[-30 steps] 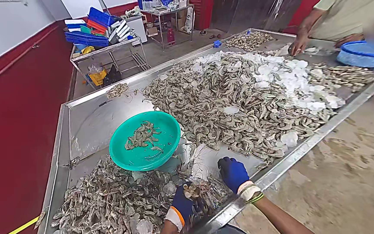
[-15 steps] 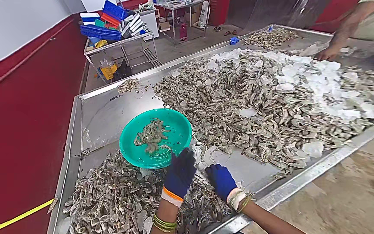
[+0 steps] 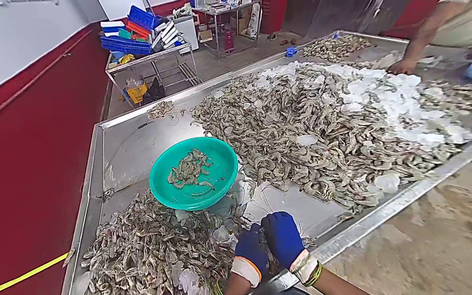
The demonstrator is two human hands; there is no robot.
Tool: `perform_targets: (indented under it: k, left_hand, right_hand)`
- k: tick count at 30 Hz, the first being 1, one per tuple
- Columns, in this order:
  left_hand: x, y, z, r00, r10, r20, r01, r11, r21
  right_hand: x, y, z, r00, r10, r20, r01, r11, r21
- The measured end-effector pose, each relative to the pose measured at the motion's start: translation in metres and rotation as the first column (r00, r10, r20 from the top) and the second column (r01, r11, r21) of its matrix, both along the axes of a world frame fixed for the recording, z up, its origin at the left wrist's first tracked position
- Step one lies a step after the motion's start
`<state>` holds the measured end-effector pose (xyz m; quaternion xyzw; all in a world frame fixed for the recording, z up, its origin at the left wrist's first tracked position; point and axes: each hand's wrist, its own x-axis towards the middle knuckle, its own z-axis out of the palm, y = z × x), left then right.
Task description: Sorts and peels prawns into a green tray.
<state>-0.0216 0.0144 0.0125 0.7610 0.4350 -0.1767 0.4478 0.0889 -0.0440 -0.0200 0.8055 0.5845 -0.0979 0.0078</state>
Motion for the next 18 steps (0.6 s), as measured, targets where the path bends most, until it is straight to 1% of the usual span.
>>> perform_targets:
  k: [1,3,4,5,6,8,10,11,13,14,15,16,17,18]
  left_hand:
    - [-0.006,0.002,-0.001,0.999,0.006,0.036,-0.005,1.0,-0.017]
    - [-0.024,0.006,-0.006,0.99,0.063,0.124,-0.057,0.997,-0.054]
    - [-0.033,0.01,-0.009,0.971,0.122,0.205,-0.106,0.99,-0.09]
    - [-0.042,0.012,-0.014,0.939,0.182,0.292,-0.149,0.98,-0.132]
    - [-0.049,0.015,-0.02,0.915,0.206,0.348,-0.16,0.975,-0.156]
    - [-0.055,0.02,-0.028,0.895,0.215,0.391,-0.153,0.971,-0.183]
    - [-0.053,0.021,-0.03,0.88,0.232,0.415,-0.181,0.971,-0.158]
    - [-0.051,0.02,-0.03,0.87,0.242,0.431,-0.213,0.97,-0.113]
    - [-0.051,0.018,-0.027,0.878,0.244,0.412,-0.287,0.957,0.044]
    - [-0.052,0.018,-0.024,0.899,0.235,0.37,-0.296,0.948,0.119]
    - [-0.052,0.019,-0.022,0.926,0.216,0.311,-0.273,0.95,0.153]
    - [-0.05,0.019,-0.023,0.936,0.186,0.298,-0.241,0.957,0.16]
    - [-0.048,0.019,-0.029,0.93,0.135,0.342,-0.198,0.968,0.155]
    - [-0.045,0.017,-0.039,0.903,0.078,0.422,-0.156,0.975,0.155]
  right_hand:
    - [0.005,0.001,-0.001,1.0,0.016,-0.021,-0.016,1.0,-0.01]
    - [0.021,0.009,0.001,0.996,0.004,-0.085,-0.02,0.982,-0.186]
    - [0.032,0.016,0.0,0.995,0.008,-0.104,-0.035,0.966,-0.256]
    - [0.04,0.023,-0.002,0.99,0.033,-0.136,-0.067,0.965,-0.253]
    - [0.043,0.032,-0.004,0.98,0.077,-0.185,-0.115,0.972,-0.205]
    - [0.034,0.058,-0.009,0.952,0.204,-0.229,-0.238,0.962,-0.132]
    - [0.021,0.079,-0.026,0.929,0.301,-0.217,-0.331,0.937,-0.116]
    - [0.017,0.084,-0.034,0.932,0.304,-0.198,-0.336,0.93,-0.15]
    - [0.007,0.079,-0.034,0.954,0.231,-0.189,-0.276,0.923,-0.267]
    - [0.003,0.071,-0.027,0.97,0.163,-0.179,-0.217,0.915,-0.342]
    - [0.0,0.059,-0.022,0.982,0.087,-0.17,-0.151,0.9,-0.408]
    - [0.0,0.047,-0.018,0.984,0.021,-0.176,-0.098,0.891,-0.443]
    - [0.0,0.035,-0.013,0.978,-0.032,-0.207,-0.066,0.89,-0.451]
    - [0.0,0.027,-0.005,0.965,-0.073,-0.254,-0.049,0.895,-0.443]
